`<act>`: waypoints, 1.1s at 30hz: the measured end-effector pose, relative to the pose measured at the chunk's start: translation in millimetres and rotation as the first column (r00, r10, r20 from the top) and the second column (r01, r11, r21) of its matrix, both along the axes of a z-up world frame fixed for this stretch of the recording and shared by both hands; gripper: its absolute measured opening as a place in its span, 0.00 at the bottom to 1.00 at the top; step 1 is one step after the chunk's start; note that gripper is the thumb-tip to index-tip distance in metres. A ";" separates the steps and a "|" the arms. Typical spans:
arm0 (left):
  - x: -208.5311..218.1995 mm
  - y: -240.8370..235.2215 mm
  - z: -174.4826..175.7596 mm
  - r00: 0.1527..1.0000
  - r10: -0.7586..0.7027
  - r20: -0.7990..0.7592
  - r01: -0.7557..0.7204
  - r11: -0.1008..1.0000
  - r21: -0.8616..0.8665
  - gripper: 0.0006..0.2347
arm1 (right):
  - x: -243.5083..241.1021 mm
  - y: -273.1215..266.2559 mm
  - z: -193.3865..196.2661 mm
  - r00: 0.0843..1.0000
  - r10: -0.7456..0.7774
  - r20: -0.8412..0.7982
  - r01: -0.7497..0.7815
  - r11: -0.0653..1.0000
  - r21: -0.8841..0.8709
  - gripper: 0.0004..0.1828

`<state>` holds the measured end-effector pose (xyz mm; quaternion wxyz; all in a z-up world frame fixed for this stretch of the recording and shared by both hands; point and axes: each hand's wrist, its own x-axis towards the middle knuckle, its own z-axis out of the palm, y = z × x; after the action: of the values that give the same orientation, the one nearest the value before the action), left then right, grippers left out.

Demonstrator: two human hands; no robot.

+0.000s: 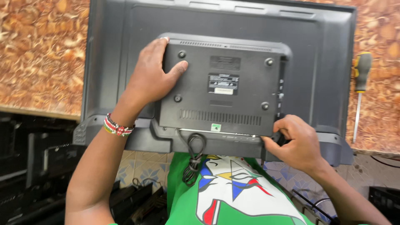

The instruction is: The person uses a screwdriver to remove screws from the back cover of a television, then detaches the cover to reveal the internal circuit board. They proceed to unscrew and remove a metal bracket from the board and disconnect several ribbon cables and wires.

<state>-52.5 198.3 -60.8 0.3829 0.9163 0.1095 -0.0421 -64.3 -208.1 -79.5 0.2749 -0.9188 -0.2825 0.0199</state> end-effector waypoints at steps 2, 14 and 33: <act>18.9 6.7 -19.4 0.959 -0.084 0.269 0.033 0.982 0.187 0.21 | 1.0 0.5 -1.7 0.997 -0.029 -0.072 0.027 0.999 -0.033 0.16; 39.3 12.5 -22.4 0.931 -0.174 0.322 0.048 0.931 0.362 0.20 | 42.6 10.5 52.6 0.846 0.029 -0.532 0.041 0.992 0.119 0.10; 53.1 15.5 -37.8 0.974 -0.151 0.171 0.091 0.945 0.316 0.16 | 168.0 26.7 -11.6 0.964 0.128 0.233 -0.132 0.991 0.000 0.09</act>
<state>0.6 213.8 -98.6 0.2419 0.9692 0.0204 0.0410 103.7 -181.4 -91.1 0.2450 -0.8922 -0.3726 -0.0720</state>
